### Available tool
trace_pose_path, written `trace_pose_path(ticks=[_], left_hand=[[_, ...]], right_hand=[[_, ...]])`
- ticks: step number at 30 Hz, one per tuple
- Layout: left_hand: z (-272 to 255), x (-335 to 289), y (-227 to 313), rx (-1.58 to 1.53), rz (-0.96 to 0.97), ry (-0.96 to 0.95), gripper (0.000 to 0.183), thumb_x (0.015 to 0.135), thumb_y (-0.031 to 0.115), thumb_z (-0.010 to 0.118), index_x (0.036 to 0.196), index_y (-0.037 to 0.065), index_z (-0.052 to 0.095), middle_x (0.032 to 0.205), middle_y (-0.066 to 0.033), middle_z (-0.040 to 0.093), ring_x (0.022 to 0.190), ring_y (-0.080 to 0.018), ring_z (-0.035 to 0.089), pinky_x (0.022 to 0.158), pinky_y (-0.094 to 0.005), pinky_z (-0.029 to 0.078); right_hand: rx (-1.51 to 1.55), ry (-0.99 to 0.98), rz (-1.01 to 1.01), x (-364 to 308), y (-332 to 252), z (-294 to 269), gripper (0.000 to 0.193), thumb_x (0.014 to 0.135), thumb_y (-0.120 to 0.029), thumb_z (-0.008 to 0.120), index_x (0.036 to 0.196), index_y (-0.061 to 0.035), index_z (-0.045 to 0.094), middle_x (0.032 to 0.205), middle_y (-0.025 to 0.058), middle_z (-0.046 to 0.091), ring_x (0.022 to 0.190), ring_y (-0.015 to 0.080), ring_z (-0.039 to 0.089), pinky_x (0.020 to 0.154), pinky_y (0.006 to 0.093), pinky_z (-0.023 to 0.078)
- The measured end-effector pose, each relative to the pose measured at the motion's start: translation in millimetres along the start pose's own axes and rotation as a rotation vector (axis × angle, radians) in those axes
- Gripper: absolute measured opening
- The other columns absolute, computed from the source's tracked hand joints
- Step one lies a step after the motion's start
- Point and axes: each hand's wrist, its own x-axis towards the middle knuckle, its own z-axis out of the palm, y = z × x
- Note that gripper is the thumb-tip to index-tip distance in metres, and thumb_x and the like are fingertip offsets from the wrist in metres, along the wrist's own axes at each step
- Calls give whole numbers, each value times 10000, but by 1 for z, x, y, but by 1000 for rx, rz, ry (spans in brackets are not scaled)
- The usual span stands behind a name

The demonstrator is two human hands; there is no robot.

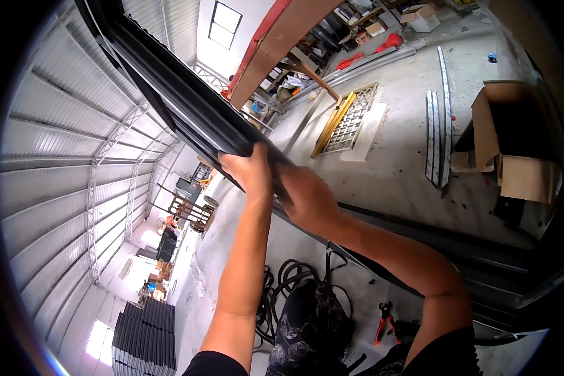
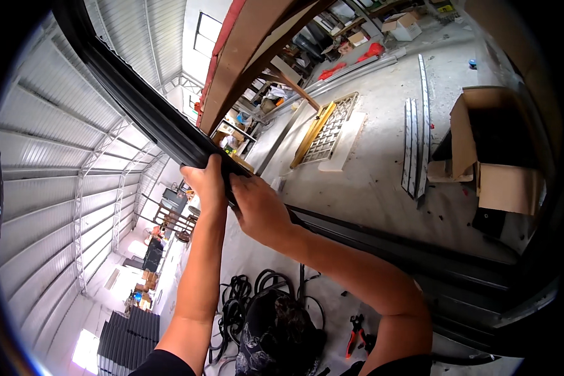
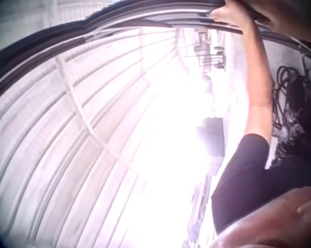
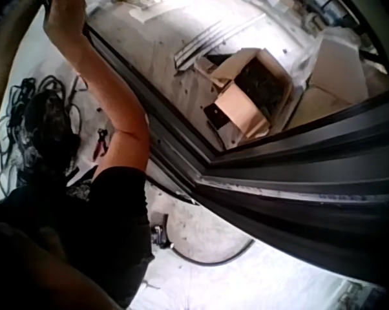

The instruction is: The person installs a black rubber seal into the frame of a window. The person cuts a length of rubber tubing using a pair of pliers, then uses their hands and a small tool to press the seal into the grooves of the window frame, working around the corners and along the edges.

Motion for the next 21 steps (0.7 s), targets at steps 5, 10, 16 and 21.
trace_pose_path(ticks=[5,10,16,21], left_hand=[[-5,-1,5,198,89,110,572,723,248,686,1068,-139,443,985,-240,572,907,-321,582,847,-405,477],[-78,-2,18,423,198,-516,941,756,488,767,1340,-136,375,1277,-347,458,1185,-463,478,1016,-474,390],[-115,26,54,737,1472,-683,731,662,219,754,1347,93,534,1396,-92,481,1337,-306,421,1148,-441,328],[-64,65,35,633,2002,-538,288,812,119,565,1100,101,570,1182,-82,576,1196,-250,527,1124,-369,396]], right_hand=[[-3,-109,39,4,-6,5,525,769,-5,604,1252,118,438,1075,222,585,1011,379,536,884,438,468],[-116,-139,178,3,-9,-8,501,769,19,594,1251,69,467,1047,192,613,988,366,568,861,443,487],[-47,-69,73,-3,-1,0,447,765,51,580,1207,-7,538,1020,183,625,968,370,587,847,454,492],[11,33,114,-11,3,-3,379,764,40,592,1138,-18,572,968,172,629,916,367,597,825,451,495]])
